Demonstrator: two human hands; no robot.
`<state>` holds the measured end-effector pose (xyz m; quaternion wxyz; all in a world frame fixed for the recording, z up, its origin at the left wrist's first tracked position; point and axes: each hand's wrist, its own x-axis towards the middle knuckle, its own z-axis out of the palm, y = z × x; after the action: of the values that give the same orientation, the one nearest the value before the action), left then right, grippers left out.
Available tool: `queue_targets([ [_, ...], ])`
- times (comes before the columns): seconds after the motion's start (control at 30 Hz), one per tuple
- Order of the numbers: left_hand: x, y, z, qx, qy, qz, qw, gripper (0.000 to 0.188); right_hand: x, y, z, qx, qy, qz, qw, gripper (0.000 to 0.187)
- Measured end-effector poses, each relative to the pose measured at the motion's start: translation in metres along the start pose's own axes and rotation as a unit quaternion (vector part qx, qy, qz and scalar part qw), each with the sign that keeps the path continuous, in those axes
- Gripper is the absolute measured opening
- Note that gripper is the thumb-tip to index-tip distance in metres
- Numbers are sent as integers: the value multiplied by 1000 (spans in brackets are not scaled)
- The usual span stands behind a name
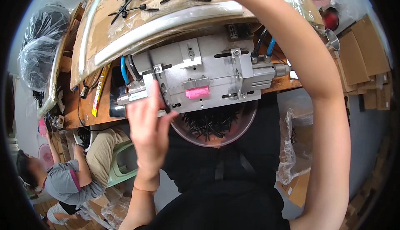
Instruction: The person repeatedly picks up black plastic components from a pile on a wooden board and inserts them into a metal jig. They manipulate the parts with their hands, aligning them into the machine's slots, and then remove them to place them back on the board. The process is repetitive and involves handling the components one by one.
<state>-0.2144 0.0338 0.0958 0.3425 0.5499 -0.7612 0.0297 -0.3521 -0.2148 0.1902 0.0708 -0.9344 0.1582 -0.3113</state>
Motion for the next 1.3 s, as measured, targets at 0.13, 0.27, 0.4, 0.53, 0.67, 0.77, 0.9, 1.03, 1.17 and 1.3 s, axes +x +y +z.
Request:
queue_targets([
  [0.13, -24, 24, 26, 7, -48, 17, 999, 73, -27, -51, -44, 216, 154, 151, 952, 40],
  [0.27, -26, 27, 52, 70, -80, -6, 994, 71, -54, -59, -48, 204, 287, 121, 928, 39],
  [0.4, -30, 27, 60, 108, -95, -11, 990, 67, -92, -56, -57, 219, 291, 42, 930, 34],
  [0.53, -22, 35, 53, 110, -125, -29, 986, 65, -118, -87, -53, 239, 329, 131, 904, 22],
  [0.67, -22, 32, 56, 102, -117, -14, 988, 65, -148, -124, -21, 172, 296, 169, 924, 24],
  [0.77, -27, 28, 52, 70, -115, -36, 990, 67, -176, -147, 21, 139, 223, 200, 944, 38],
  [0.9, -32, 24, 27, 18, -79, -39, 996, 70, -199, -172, 70, 80, 161, 232, 956, 62],
  [1.03, -14, 34, 1, 39, -168, -155, 973, 69, -202, -176, 101, 77, 103, 248, 960, 65],
  [1.17, -37, 21, 8, 32, -81, -78, 993, 68, -198, -172, 109, 72, 62, 281, 955, 66],
  [1.3, -29, 21, 2, 18, -96, -84, 992, 67, -195, -169, 107, 71, 50, 294, 952, 69],
])
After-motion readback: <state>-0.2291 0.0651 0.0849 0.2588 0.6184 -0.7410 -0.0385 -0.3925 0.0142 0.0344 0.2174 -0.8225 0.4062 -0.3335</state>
